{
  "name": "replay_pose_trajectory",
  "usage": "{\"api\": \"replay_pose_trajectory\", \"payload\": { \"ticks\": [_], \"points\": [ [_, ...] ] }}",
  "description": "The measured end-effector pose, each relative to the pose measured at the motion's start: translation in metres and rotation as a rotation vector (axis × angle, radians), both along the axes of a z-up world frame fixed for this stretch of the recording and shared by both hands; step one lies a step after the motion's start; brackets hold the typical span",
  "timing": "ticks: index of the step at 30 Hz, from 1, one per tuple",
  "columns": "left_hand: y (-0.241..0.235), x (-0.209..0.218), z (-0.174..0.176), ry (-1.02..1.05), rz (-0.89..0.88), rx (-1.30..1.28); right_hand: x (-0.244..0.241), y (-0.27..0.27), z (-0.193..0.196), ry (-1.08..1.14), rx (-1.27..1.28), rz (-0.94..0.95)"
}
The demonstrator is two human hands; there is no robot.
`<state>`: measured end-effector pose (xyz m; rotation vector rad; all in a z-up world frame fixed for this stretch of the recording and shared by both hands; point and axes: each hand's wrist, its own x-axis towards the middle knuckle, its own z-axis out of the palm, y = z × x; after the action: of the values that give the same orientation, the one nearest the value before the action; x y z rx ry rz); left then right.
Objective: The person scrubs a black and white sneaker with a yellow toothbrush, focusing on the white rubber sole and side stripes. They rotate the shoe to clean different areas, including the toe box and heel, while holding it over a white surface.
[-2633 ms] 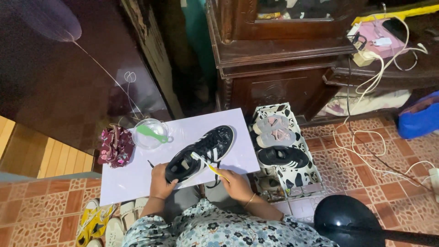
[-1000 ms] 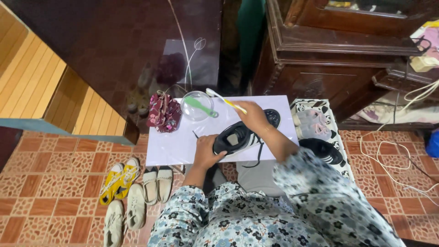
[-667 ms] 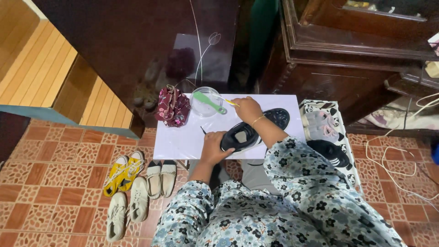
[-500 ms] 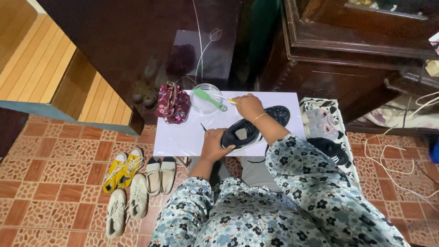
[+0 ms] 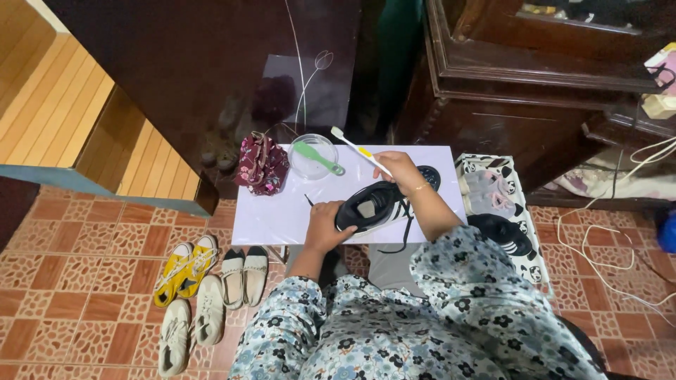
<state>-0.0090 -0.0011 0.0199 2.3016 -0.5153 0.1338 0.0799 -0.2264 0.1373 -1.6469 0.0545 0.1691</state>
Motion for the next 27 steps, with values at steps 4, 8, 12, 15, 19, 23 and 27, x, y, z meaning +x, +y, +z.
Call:
{"api": "replay_pose_trajectory", "payload": {
  "ticks": [4,8,12,15,19,23,27],
  "points": [
    [0.002,-0.013,0.022,0.018,0.003,-0.147,-0.053,-0.031,-0.005,0.020,0.287,-0.069],
    [0.004,-0.020,0.039,-0.186,-0.041,-0.180,-0.126,-0.060,0.003,0.070,0.350,-0.092],
    [0.012,-0.011,0.070,-0.385,-0.114,0.060,-0.182,-0.100,-0.008,0.144,0.393,-0.176],
    [0.013,-0.001,0.103,-0.337,-0.272,0.430,-0.204,-0.127,-0.063,0.054,0.541,-0.118],
    [0.000,0.020,0.101,-0.282,-0.372,0.668,-0.239,-0.130,-0.079,0.105,0.601,-0.206],
    [-0.023,0.036,0.120,-0.094,-0.408,0.479,-0.243,-0.134,-0.087,0.001,0.684,-0.184],
    [-0.039,0.031,0.167,0.165,-0.542,0.108,-0.257,-0.130,-0.083,-0.178,0.558,-0.090]
  ]
}}
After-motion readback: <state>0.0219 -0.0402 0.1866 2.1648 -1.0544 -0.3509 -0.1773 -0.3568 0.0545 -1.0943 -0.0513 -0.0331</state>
